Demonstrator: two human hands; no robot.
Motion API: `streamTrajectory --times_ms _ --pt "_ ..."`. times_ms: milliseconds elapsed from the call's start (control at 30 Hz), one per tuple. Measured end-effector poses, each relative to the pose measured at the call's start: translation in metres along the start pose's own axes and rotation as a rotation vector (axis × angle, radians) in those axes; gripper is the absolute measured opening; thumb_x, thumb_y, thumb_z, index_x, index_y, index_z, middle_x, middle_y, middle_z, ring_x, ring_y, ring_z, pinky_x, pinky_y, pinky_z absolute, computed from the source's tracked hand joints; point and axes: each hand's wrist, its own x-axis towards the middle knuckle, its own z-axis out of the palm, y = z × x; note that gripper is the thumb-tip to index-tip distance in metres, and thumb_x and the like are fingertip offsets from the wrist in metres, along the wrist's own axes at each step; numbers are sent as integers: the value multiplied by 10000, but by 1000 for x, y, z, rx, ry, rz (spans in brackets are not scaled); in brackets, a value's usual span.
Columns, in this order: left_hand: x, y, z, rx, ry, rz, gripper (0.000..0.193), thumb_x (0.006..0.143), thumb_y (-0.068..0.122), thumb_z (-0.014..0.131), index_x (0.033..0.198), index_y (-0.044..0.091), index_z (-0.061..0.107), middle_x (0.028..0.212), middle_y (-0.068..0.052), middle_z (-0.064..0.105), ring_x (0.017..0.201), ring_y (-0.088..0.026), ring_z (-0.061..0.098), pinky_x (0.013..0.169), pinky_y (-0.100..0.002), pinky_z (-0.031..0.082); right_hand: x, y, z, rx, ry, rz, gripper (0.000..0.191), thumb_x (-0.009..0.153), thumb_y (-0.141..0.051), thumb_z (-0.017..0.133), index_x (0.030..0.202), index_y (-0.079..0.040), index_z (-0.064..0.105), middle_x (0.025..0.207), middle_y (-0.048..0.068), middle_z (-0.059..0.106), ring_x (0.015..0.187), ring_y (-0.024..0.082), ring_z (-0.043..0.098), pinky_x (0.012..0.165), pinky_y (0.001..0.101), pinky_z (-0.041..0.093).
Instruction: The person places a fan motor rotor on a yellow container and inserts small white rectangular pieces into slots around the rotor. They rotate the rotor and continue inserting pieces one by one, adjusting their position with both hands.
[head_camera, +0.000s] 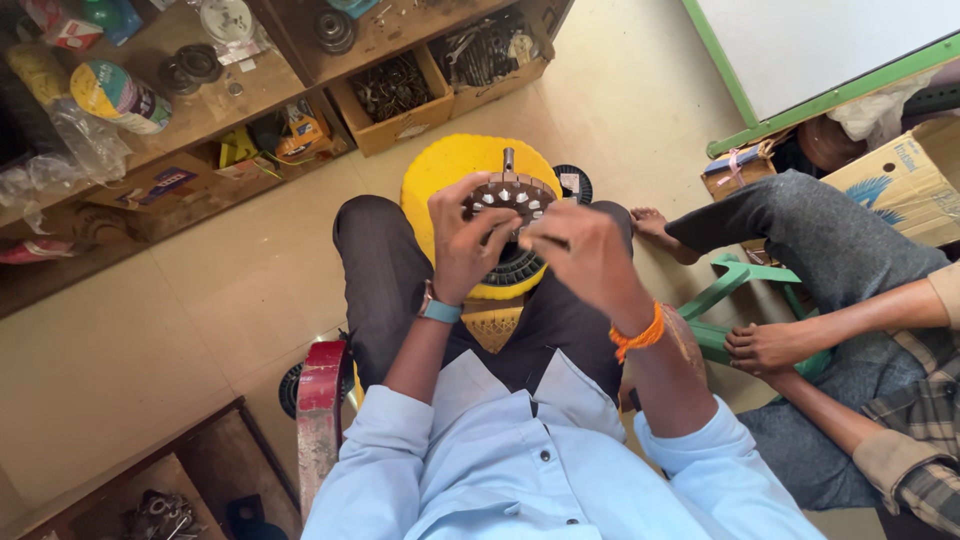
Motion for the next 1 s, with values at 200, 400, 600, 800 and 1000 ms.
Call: streamTrajectory --times_ms 200,400,600,800,1000 --pt "-6 17 19 -68 171 -343 104 843 99 821 909 108 741 1436 -120 497 1231 -318 472 1032 -431 432 56 16 -15 50 -15 97 140 865 -121 755 944 -5 755 823 133 656 716 239 654 668 348 504" --pt "0 24 24 12 254 -330 117 840 89 811 867 81 697 1463 -121 484 1269 -341 449 1092 -467 412 93 45 2 56 -37 93 144 835 -109 770 924 5 771 795 121 669 689 192 634 648 333 504" --pt "0 24 25 28 199 -381 133 831 111 816 852 83 688 1400 -106 523 1189 -322 501 1046 -442 416 97 84 20 42 -101 155 149 825 -116 777 929 -10 786 780 114 683 691 186 650 648 329 513" --pt "9 11 11 27 102 -223 433 838 107 830 1196 105 586 1354 -98 579 1241 -321 522 1093 -455 402 91 115 25 -22 -189 309 168 822 -143 779 949 -34 790 840 116 750 733 164 712 698 308 556" --pt "30 -22 -5 -450 -270 -220 868 877 36 794 1592 125 311 1304 -123 694 1209 -270 686 1070 -379 529 71 124 16 44 -132 305 169 843 -135 773 951 -5 787 814 99 747 723 139 685 689 305 541"
